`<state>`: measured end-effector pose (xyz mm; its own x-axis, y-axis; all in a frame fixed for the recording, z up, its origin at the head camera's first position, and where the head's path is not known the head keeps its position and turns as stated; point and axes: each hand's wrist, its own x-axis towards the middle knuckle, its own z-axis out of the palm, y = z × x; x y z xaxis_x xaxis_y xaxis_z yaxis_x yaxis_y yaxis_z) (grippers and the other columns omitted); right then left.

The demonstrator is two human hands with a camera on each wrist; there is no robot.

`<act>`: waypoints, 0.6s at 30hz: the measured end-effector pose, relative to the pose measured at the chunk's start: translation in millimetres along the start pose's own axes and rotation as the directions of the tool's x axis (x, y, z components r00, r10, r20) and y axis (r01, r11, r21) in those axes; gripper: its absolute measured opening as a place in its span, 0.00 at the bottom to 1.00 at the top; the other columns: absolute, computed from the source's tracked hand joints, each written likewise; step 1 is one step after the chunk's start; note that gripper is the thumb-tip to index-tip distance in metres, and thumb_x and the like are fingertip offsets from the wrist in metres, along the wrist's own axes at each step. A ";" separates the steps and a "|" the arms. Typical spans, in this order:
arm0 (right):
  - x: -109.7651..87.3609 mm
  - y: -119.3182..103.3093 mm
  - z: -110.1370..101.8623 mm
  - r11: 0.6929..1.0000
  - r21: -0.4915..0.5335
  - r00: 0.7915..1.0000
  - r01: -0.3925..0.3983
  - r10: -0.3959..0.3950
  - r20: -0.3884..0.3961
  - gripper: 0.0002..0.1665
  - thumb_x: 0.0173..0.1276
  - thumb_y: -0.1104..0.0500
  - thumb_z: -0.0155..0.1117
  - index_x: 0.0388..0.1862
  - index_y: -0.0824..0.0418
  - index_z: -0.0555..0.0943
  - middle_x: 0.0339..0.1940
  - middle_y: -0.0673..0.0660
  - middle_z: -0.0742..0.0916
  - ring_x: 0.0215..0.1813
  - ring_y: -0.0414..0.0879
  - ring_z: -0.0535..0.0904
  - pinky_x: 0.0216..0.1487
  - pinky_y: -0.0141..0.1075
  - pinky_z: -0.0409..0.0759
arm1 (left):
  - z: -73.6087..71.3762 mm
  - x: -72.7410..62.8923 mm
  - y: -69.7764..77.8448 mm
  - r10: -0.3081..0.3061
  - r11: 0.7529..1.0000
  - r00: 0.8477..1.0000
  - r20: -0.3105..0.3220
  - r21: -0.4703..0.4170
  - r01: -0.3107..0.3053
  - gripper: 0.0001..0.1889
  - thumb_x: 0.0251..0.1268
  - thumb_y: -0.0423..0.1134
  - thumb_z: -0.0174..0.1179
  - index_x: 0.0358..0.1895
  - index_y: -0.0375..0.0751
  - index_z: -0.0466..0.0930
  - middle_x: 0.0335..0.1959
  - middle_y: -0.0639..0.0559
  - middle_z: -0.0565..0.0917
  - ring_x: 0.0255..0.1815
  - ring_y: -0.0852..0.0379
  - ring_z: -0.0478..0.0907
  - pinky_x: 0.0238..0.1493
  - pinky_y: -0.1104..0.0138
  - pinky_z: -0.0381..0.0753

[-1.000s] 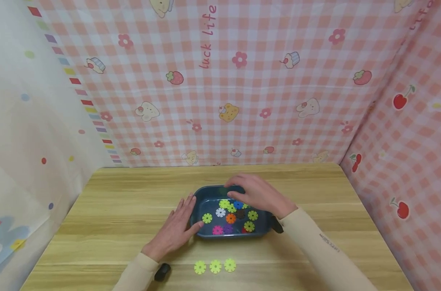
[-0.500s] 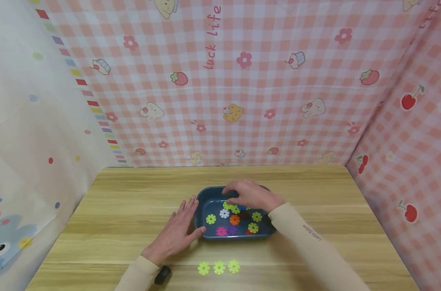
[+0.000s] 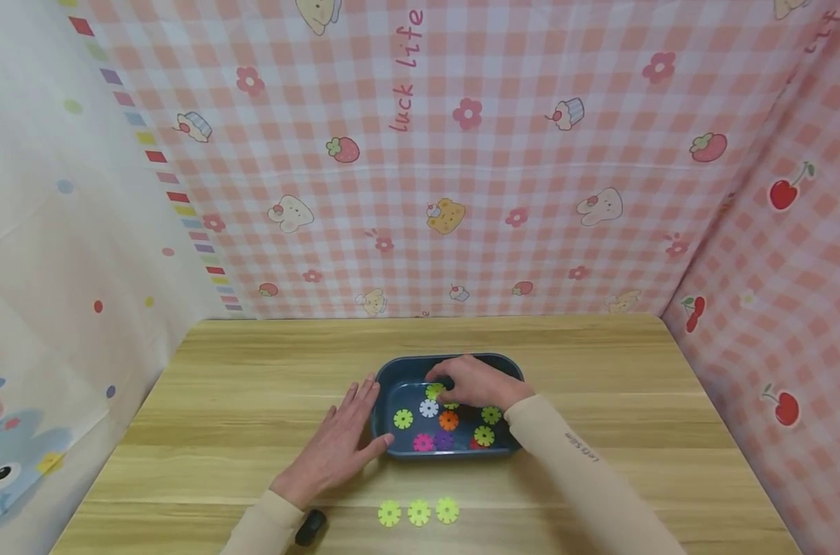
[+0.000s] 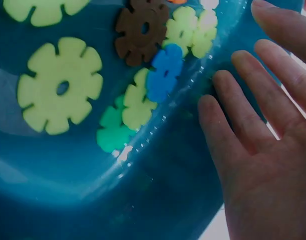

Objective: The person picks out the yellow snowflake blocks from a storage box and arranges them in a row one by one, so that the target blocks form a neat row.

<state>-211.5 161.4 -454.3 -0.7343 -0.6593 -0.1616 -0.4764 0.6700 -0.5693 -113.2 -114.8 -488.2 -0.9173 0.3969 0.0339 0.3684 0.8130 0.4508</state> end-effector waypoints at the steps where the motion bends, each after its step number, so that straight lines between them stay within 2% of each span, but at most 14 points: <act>1: 0.8 0.9 1.5 1.000 -0.002 1.000 -0.006 0.006 0.001 0.24 0.72 0.59 0.71 0.65 0.60 0.83 0.65 0.57 0.84 0.62 0.51 0.81 0.66 0.50 0.79 | 0.1 -0.2 -0.2 -0.001 1.000 1.000 0.001 0.000 0.001 0.46 0.76 0.65 0.52 0.84 0.40 0.49 0.86 0.47 0.46 0.85 0.39 0.44 0.75 0.32 0.54; 6: 4.5 3.8 7.6 1.000 -0.016 1.000 -0.007 0.007 -0.003 0.24 0.72 0.60 0.71 0.65 0.62 0.82 0.64 0.58 0.84 0.62 0.50 0.81 0.66 0.50 0.79 | 0.9 -0.4 -1.4 -0.001 1.000 1.000 0.003 0.000 0.001 0.46 0.76 0.65 0.51 0.84 0.40 0.49 0.86 0.47 0.46 0.85 0.39 0.44 0.75 0.32 0.54; 18: 8.8 9.8 17.1 0.993 -0.094 0.997 0.077 -0.079 -0.023 0.19 0.68 0.61 0.74 0.58 0.62 0.86 0.57 0.57 0.87 0.59 0.50 0.82 0.63 0.48 0.81 | 0.4 -0.2 -1.3 0.001 1.000 1.000 0.007 0.004 -0.001 0.47 0.76 0.66 0.50 0.85 0.40 0.48 0.86 0.49 0.46 0.85 0.39 0.45 0.75 0.33 0.55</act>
<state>-214.3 156.4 -475.1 -0.7054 -0.7021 -0.0974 -0.5744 0.6466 -0.5019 -113.5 -115.8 -489.1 -0.9160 0.4003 0.0278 0.3695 0.8145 0.4473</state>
